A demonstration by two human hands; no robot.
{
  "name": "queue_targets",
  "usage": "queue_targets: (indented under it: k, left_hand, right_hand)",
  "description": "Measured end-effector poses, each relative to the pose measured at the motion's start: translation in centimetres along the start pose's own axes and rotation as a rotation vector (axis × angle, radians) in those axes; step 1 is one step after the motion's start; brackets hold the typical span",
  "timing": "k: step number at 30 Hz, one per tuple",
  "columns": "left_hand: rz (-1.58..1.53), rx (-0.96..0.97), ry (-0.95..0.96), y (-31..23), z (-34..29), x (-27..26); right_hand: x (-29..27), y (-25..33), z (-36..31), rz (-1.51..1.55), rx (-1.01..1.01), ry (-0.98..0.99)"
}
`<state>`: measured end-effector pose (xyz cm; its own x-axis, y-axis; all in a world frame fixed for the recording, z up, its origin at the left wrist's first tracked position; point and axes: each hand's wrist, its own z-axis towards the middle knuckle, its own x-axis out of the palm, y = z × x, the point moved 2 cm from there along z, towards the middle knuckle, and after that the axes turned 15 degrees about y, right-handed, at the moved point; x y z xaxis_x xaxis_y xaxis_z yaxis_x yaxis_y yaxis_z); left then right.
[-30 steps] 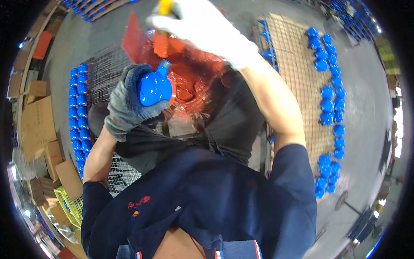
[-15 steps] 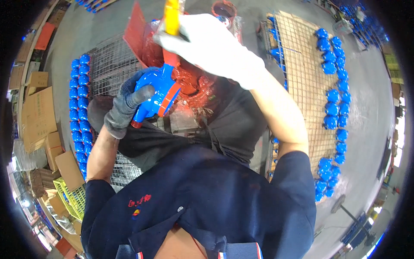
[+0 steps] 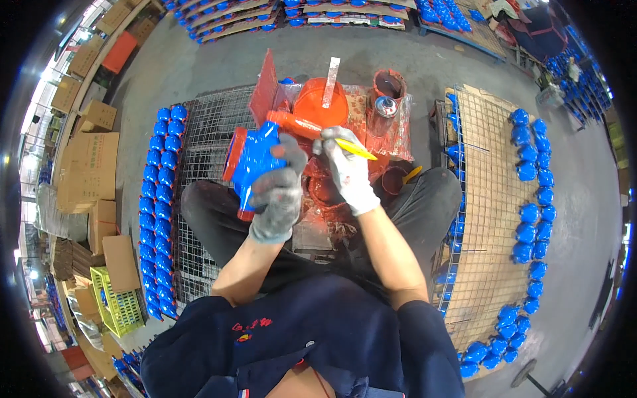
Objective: The person applies red paint to the base of blue metal parts using a brush and a spray can before placing them on a wire rack.
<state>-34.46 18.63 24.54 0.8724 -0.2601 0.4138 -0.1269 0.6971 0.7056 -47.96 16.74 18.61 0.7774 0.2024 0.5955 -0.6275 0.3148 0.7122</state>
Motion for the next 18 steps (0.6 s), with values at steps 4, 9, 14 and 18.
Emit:
queue_targets:
  k: [4,9,14,18]
  left_hand:
    - [-0.128,-0.041,0.067,-1.9,3.1,2.8]
    - [0.559,0.285,-0.131,-6.1,5.9,11.7]
    - [0.834,0.532,-0.231,-14.9,3.9,19.9]
    - [1.233,0.523,-0.217,-23.0,1.9,25.2]
  right_hand:
    - [-0.1,-0.9,2.7,-0.307,0.01,-0.005]
    - [-1.4,4.7,6.1,-0.554,-0.183,-0.013]
    - [-4.2,8.1,6.2,-0.68,-0.132,-0.076]
    - [-5.1,9.3,7.2,-0.996,-0.071,-0.24]
